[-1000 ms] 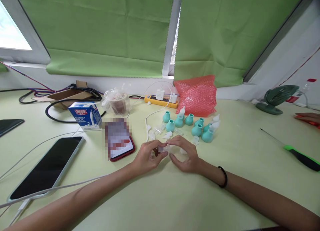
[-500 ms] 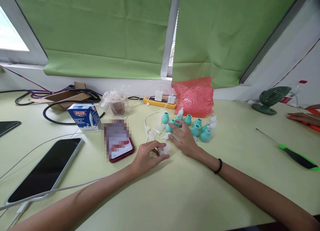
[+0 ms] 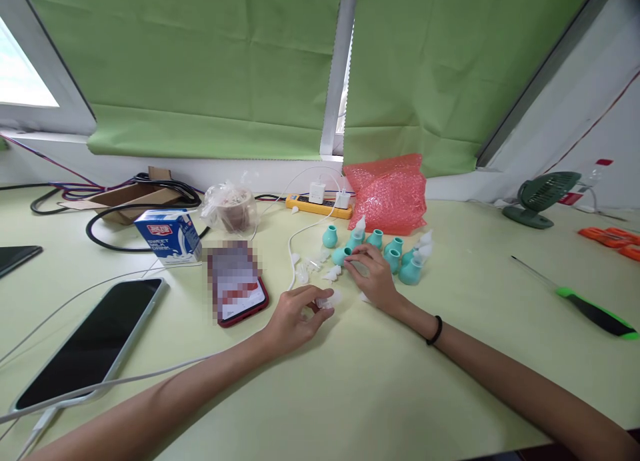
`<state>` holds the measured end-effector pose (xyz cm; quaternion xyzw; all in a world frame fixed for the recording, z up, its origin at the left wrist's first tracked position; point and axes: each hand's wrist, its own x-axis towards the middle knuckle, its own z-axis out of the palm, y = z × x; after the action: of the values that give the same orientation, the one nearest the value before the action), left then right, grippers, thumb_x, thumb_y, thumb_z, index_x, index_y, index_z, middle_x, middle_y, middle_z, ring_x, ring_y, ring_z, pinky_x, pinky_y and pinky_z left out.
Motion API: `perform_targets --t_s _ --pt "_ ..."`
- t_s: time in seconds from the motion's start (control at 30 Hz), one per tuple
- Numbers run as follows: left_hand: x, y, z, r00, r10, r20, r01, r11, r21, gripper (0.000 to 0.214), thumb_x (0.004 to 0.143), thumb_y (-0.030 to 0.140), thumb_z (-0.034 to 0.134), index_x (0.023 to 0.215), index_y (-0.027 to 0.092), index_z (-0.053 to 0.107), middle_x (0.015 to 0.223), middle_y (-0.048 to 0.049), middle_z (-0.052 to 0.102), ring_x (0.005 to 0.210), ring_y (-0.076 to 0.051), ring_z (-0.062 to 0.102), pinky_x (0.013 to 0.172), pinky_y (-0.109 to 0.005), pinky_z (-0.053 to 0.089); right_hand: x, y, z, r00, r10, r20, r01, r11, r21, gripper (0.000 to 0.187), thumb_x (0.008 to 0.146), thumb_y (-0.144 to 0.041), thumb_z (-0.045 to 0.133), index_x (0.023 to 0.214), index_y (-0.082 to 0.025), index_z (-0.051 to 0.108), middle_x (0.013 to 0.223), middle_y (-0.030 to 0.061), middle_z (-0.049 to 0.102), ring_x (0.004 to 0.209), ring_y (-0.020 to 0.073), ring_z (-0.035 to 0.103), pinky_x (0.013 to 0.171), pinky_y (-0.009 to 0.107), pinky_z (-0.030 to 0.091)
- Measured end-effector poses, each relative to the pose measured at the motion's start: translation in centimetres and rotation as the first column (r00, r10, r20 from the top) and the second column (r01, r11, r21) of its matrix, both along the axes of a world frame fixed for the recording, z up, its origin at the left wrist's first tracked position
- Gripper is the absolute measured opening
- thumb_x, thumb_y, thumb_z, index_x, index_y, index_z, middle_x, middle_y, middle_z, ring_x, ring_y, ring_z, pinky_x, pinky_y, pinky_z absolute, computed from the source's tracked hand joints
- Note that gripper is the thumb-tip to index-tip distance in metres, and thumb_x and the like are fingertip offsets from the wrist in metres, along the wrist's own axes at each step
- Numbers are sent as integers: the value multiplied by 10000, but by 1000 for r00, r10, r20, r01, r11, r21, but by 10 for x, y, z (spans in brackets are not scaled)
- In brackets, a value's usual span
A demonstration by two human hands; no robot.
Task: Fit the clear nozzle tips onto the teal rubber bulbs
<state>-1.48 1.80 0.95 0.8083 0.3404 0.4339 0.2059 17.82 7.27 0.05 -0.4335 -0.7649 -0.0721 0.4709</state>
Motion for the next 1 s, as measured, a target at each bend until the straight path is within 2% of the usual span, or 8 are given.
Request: perform_targets --t_s 0.17,0.3,0.4,0.5,0.67,0.8,0.9,1.0 --pt "1 1 0 999 6 43 -6 1000 -1 229 682 265 602 877 146 605 644 -25 629 515 -94 565 430 -165 471 0 0 2 996 5 -88 -4 1000 8 47 749 -222 521 773 -193 550 741 28 540 745 165 533 722 348 443" --pt "2 2 2 999 -1 46 2 1000 -20 266 660 273 627 897 153 609 661 -18 635 526 -97 578 510 -192 499 -1 -1 6 989 21 -147 -20 1000 5 197 735 -224 537 927 -190 517 819 42 548 765 161 538 721 332 459" --pt "1 1 4 999 10 40 -10 1000 -7 239 685 249 593 902 150 601 660 -17 629 541 -101 581 533 -204 503 -1 -4 13 987 46 -152 -38 998 53 138 732 -200 542 870 -196 539 839 44 575 802 167 546 752 341 454" --pt "1 1 6 996 45 71 -44 999 -6 218 724 236 534 921 155 575 746 -32 626 570 -98 573 550 -212 506 -4 -13 20 966 43 -257 -24 997 78 223 707 -197 570 922 -195 511 839 45 580 772 165 554 735 345 466" --pt "0 2 5 978 157 140 -146 986 -80 237 783 274 467 992 169 506 764 -17 565 593 -86 530 541 -199 488 -16 -41 18 954 173 -246 -200 976 -86 457 667 -216 595 1077 -197 393 914 61 569 689 137 555 662 307 490" --pt "-1 3 4 979 149 136 -123 976 -181 197 817 311 415 879 162 527 670 11 533 547 -74 510 496 -179 464 -21 -56 9 972 216 -95 -235 914 -331 647 639 -224 610 1190 -188 273 971 80 571 890 192 545 787 360 447" --pt "-2 4 3 981 139 138 -116 980 -160 186 817 301 422 869 163 536 726 -6 559 601 -87 533 516 -185 469 -19 -60 6 976 210 -50 -211 881 -424 579 671 -219 587 1173 -207 298 1049 79 546 996 201 502 838 375 419" --pt "-2 2 2 987 75 140 -74 997 -13 166 791 256 483 921 166 532 817 -34 566 705 -108 549 576 -200 484 -15 -64 6 979 198 -48 -202 916 -346 466 707 -231 568 1119 -229 352 1077 70 515 1009 197 479 847 381 406"
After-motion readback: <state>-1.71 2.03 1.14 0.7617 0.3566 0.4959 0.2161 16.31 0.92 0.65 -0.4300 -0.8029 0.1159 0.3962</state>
